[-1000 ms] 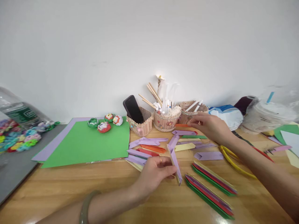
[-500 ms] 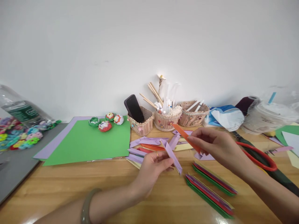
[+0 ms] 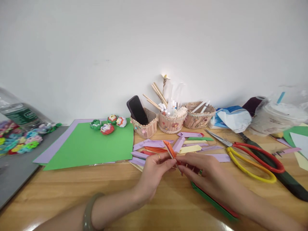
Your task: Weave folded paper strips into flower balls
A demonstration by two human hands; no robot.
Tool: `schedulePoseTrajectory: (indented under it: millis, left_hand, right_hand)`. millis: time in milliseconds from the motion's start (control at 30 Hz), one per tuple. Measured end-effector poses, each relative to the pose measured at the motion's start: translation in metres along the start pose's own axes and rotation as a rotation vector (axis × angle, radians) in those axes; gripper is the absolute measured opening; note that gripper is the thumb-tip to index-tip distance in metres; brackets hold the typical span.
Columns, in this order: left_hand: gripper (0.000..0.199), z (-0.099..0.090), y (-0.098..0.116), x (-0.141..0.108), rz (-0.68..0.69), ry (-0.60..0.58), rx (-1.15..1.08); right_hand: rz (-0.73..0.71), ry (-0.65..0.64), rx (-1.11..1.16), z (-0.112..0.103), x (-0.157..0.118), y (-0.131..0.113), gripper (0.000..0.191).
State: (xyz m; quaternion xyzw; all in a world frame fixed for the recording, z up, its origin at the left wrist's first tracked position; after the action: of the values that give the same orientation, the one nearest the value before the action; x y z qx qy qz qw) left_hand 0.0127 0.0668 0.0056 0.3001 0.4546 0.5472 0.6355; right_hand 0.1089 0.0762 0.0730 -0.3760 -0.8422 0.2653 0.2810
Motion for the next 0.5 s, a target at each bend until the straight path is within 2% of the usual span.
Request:
schedulePoseTrajectory:
  millis: [133, 333, 433, 500]
  left_hand:
    - [0.017, -0.002, -0.003, 0.001, -0.021, 0.022, -0.004]
    - [0.018, -0.005, -0.004, 0.001, -0.037, 0.037, 0.033]
    - [0.017, -0.006, -0.004, 0.001, -0.042, 0.049, 0.038]
    - [0.016, -0.006, -0.005, 0.001, -0.057, 0.062, 0.024]
  right_hand:
    - [0.069, -0.16, 0.044, 0.0, 0.003, 0.004, 0.021]
    - [0.025, -0.286, 0.063, -0.009, 0.01, 0.009, 0.023]
    - [0.122, -0.124, 0.082, -0.032, 0.022, 0.035, 0.03]
    - [0.176, 0.037, -0.06, -0.053, 0.029, 0.06, 0.034]
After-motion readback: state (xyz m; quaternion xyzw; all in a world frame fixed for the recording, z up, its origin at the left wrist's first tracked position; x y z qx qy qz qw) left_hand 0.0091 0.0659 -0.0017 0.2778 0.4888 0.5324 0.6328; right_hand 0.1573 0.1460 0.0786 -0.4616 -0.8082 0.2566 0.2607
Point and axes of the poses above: each hand's wrist, its own x-axis towards the middle knuckle, its own z-axis out of the palm, y = z × x, the point moved 7 cm from there along x, towards the middle knuckle, and after that the axes turned 10 degrees about y, right-handed, at the moved point
